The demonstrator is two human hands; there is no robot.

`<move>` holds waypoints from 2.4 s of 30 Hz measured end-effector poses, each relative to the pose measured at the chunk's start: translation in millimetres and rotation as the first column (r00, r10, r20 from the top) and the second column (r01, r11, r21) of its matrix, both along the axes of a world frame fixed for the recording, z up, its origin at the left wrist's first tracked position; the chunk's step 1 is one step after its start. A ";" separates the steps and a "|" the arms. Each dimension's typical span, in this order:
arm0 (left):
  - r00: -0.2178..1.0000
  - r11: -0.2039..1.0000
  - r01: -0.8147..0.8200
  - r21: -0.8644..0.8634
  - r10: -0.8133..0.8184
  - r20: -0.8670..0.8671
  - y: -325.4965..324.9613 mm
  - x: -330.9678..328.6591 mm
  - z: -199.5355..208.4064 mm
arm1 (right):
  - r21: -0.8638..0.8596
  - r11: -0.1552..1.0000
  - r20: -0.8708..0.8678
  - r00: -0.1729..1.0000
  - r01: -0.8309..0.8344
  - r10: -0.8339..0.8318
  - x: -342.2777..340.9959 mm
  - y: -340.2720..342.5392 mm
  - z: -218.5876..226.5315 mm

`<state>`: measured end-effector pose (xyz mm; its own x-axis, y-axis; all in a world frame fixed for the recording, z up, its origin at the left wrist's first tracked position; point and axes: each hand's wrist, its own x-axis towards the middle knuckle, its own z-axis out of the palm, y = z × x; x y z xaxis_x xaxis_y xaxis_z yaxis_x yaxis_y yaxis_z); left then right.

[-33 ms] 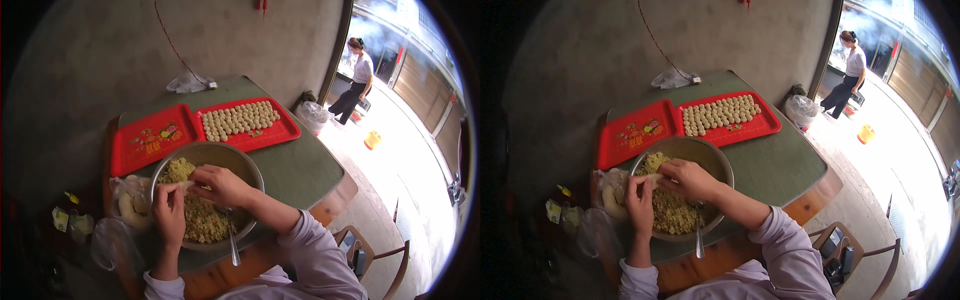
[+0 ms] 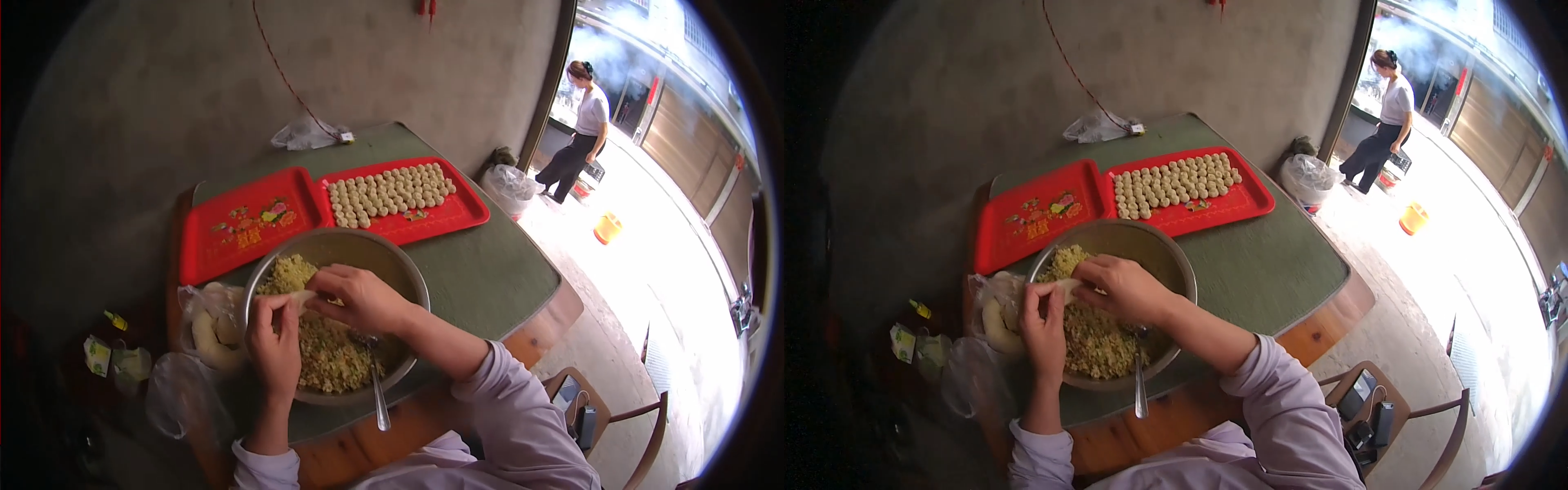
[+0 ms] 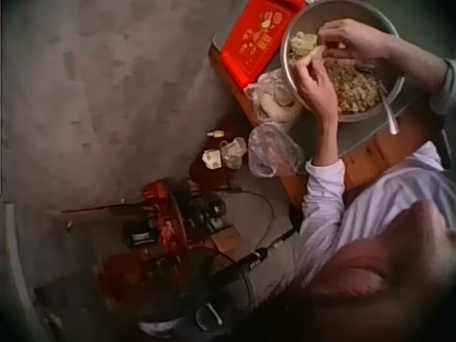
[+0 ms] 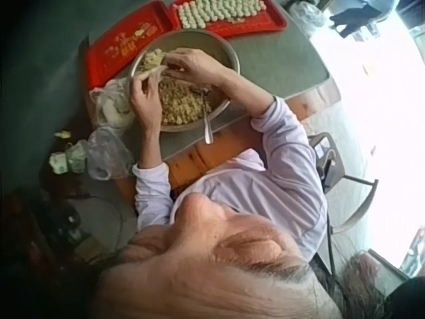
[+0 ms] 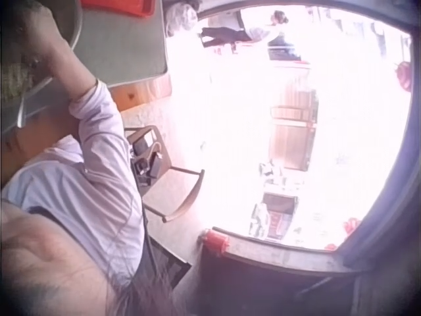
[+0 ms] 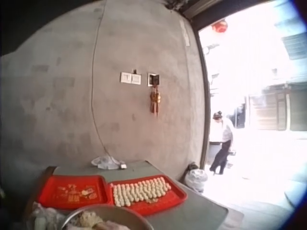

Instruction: Stuffing dough wrappers with a vegetable and meat filling to prepare dumplings or buns.

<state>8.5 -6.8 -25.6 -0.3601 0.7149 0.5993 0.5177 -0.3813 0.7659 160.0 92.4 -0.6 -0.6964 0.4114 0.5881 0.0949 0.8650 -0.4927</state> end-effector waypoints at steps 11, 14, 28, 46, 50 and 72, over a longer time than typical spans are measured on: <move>0.992 0.995 0.094 -0.014 -0.093 0.082 -3.5 5.3 8.9 | -0.013 0.999 -0.072 0.996 0.046 -0.047 -1.1 3.1 -6.5; 0.998 0.999 0.043 0.012 -0.043 0.043 0.9 2.0 2.0 | -0.036 0.998 -0.072 0.996 0.046 -0.049 -0.5 4.6 -8.4; 1.000 0.999 0.019 0.040 -0.018 -0.011 5.2 -4.3 2.1 | -0.081 0.994 -0.019 0.997 0.073 -0.075 -1.2 3.0 2.3; 0.997 0.998 0.050 -0.030 -0.048 0.065 2.5 -1.8 1.4 | 0.009 0.997 -0.031 0.996 0.081 -0.081 1.5 3.2 -1.8; 0.999 0.999 0.045 -0.010 -0.045 0.030 3.7 0.1 -0.3 | -0.023 0.994 -0.005 0.994 0.108 -0.108 1.3 3.7 -2.5; 0.984 0.986 0.167 -0.001 -0.166 0.065 0.6 -4.9 3.8 | -0.078 0.974 0.073 0.976 0.211 -0.205 -1.0 -9.1 13.4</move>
